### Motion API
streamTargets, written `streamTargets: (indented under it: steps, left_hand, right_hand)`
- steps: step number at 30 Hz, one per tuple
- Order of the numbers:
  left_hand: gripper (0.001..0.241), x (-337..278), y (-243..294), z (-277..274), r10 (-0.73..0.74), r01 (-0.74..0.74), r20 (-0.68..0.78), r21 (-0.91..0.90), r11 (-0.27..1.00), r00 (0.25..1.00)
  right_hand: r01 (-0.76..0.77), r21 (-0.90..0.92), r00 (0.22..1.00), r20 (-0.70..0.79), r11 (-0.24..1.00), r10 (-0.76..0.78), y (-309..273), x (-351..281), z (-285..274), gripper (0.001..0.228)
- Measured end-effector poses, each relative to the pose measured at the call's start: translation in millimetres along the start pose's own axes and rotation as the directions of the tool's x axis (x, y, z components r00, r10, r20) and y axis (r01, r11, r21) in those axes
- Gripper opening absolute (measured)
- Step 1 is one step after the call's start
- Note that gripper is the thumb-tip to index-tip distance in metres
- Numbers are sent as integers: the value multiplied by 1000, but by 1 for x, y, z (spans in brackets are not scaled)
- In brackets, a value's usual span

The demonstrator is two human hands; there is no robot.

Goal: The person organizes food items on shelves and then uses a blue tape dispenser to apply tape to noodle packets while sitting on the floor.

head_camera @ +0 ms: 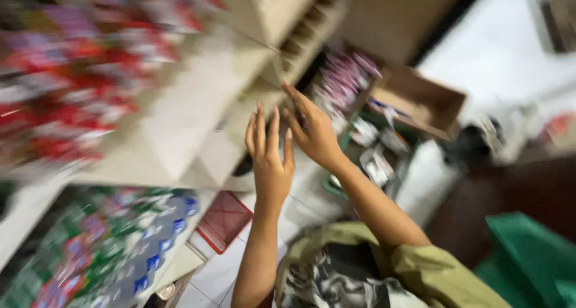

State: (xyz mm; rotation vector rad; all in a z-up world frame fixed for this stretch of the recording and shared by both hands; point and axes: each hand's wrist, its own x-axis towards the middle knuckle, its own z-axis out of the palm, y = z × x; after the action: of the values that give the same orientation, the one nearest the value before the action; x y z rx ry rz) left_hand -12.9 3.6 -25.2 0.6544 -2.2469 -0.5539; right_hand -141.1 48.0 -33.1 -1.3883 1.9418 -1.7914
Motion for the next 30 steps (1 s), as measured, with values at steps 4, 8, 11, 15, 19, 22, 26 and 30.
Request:
streamTargets:
  steps: [4, 8, 11, 15, 19, 22, 26, 30]
  left_hand:
    - [57, -33, -29, 114, -38, 77, 247, -151, 986, 968]
    - [56, -86, -66, 239, -54, 147, 456, -171, 974, 888]
    - [64, -137, -89, 306, -85, 227, 618, -155, 962, 781]
    - [67, -190, -102, 365, -95, 247, 665, -138, 959, 741]
    - [61, -223, -105, 397, -164, 321, 689, -105, 941, 706]
    - [60, -236, -114, 416, -199, 342, 704, -66, 938, 682]
    - [57, -256, -129, 427, -270, 383, 692, -10, 924, 669]
    - [57, -272, -137, 428, -313, 428, 661, -13, 904, 682]
  right_hand:
    - [-315, -144, 949, -82, 938, 305, 100, -73, -61, 55]
    - [-710, -181, 704, -185, 681, 685, 223, -165, -119, 57]
    - [-638, -223, 762, -319, 737, 564, 315, -251, -148, 56]
    - [-648, -496, 755, -315, 578, 576, 402, -332, -164, 57]
    - [-694, -449, 695, -211, 563, 688, 467, -354, -158, 71]
    - [-615, -497, 762, -175, 612, 624, 524, -358, -150, 87]
    - [-605, -596, 728, -144, 528, 671, 576, -372, -136, 107]
    - [-753, -545, 536, -185, 368, 823, 589, -378, -128, 114]
